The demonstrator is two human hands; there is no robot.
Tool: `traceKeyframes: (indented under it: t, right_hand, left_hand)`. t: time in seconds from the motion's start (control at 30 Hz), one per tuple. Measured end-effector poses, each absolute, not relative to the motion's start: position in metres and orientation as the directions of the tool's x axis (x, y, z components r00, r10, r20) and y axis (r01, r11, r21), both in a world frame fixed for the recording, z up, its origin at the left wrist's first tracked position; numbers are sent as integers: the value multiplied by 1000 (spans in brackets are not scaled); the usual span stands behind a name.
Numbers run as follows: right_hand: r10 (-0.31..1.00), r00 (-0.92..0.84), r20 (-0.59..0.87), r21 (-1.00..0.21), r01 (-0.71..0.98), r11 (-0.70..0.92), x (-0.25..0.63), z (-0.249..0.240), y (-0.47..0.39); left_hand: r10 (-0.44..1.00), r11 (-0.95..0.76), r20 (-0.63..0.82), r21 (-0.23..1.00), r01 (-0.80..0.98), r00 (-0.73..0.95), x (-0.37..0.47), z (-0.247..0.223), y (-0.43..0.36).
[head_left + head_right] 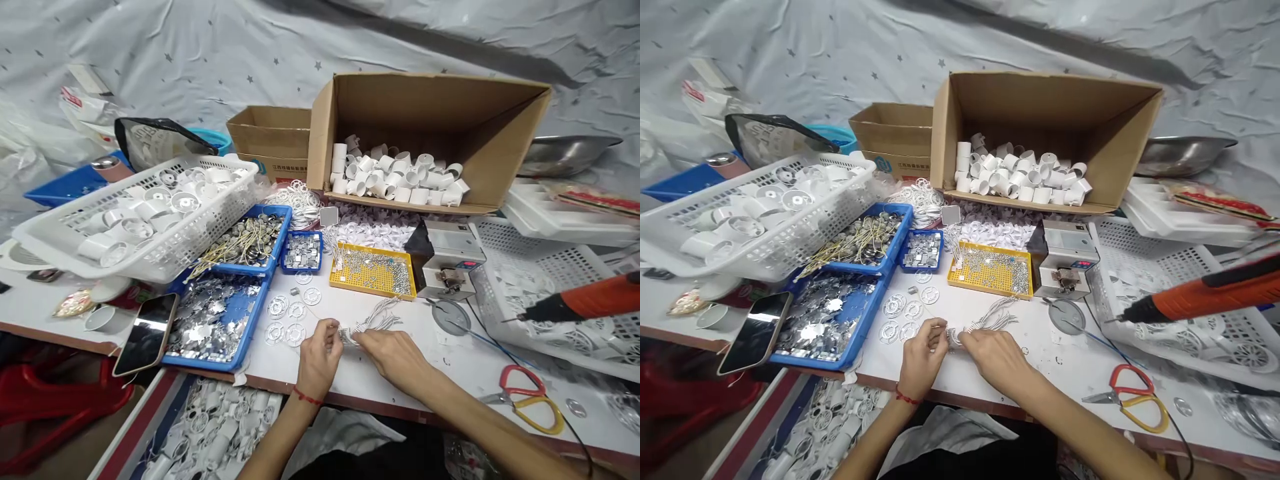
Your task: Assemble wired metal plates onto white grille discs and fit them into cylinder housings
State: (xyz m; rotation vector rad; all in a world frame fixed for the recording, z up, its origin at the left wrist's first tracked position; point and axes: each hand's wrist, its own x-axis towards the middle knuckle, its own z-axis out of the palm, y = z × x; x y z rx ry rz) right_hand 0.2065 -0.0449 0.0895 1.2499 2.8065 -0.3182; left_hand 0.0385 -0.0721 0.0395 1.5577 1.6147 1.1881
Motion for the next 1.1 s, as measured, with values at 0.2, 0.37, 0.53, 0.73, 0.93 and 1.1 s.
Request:
traceKeyframes:
  t: [0.2,0.37,0.53,0.73,0.93,1.1]
  right_hand:
    - [636,-755,-162,-89,653,752,213,116,8]
    - [680,-715,-164,-64,695,716,209,122,114]
    - [587,-739,-331,-125,651,749,182,95,172]
    - [666,-638,-386,-148,756,638,158,88,200]
    - [889,-454,-60,-271,865,423,177,119,158]
    - [960,-212,-182,-511,855,92,235,96,41]
  left_hand:
    - [940,123,154,679,724,-305,13,13,-52]
    - [958,90,178,558,825,-225,7,-10,-60]
    - [961,-43,263,445,894,-84,13,-24,-72]
    - [878,-106,477,299,948,-52,13,-13,-64]
    - [919,-312,357,400,862,168,55,-3,-40]
    - [951,-288,223,387,876,214,80,-10,-22]
